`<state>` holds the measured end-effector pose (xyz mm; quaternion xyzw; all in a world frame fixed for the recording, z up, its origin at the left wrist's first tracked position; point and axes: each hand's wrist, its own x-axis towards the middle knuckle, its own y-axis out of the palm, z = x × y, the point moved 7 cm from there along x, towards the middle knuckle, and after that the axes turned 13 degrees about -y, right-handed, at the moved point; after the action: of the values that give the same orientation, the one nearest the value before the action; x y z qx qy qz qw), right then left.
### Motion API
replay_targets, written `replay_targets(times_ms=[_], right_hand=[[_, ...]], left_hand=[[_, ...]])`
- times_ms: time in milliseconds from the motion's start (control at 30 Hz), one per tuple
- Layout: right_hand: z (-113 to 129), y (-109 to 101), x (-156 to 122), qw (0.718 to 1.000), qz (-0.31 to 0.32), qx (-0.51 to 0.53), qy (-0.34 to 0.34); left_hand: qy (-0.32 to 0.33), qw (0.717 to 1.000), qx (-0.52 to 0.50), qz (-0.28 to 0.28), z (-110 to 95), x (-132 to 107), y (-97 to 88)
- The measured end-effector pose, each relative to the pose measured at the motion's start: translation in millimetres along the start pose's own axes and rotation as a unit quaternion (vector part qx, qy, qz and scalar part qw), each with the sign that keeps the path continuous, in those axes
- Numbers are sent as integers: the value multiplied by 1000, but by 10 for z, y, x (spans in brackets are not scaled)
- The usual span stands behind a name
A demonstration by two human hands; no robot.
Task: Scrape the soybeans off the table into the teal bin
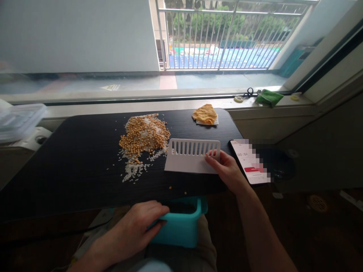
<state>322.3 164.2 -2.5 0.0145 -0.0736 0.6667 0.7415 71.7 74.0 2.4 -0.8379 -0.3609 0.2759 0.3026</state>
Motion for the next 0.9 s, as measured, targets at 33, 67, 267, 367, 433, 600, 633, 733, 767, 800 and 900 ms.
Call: replay_targets(times_ms=[33, 67, 267, 367, 433, 600, 633, 733, 767, 800, 900], right_hand=[[-8, -18, -61, 1000, 14, -8, 12], [-16, -43, -127, 999, 26, -13, 25], [-18, -327, -412, 998, -25, -13, 64], [18, -369, -403, 997, -26, -30, 61], [37, -369, -325, 998, -29, -26, 54], [113, -617, -91, 970, -238, -16, -40], [109, -670, -91, 961, -272, -14, -51], [60, -811, -214, 945, -322, -21, -52], [51, -864, -297, 941, -333, -35, -47], [52, -923, -399, 936, -347, -55, -42], [58, -1072, -717, 925, -367, -96, -10]], left_hand=[[-1, 1000, -1, 1, 4, -3, 0], [-2, 1000, 0, 2, 10, -6, 0], [6, 1000, 7, -2, 10, -13, -9], [3, 1000, 12, 0, 8, -5, -9], [-1, 1000, 14, 2, 8, -4, -12], [-10, 1000, 20, 1, -38, 16, -4], [-12, 1000, 23, 0, -62, 36, 10], [-6, 999, 32, 2, -176, 146, 91], [-1, 999, 34, 5, -221, 194, 125], [6, 999, 36, 6, -269, 242, 156], [16, 999, 37, 10, -370, 364, 218]])
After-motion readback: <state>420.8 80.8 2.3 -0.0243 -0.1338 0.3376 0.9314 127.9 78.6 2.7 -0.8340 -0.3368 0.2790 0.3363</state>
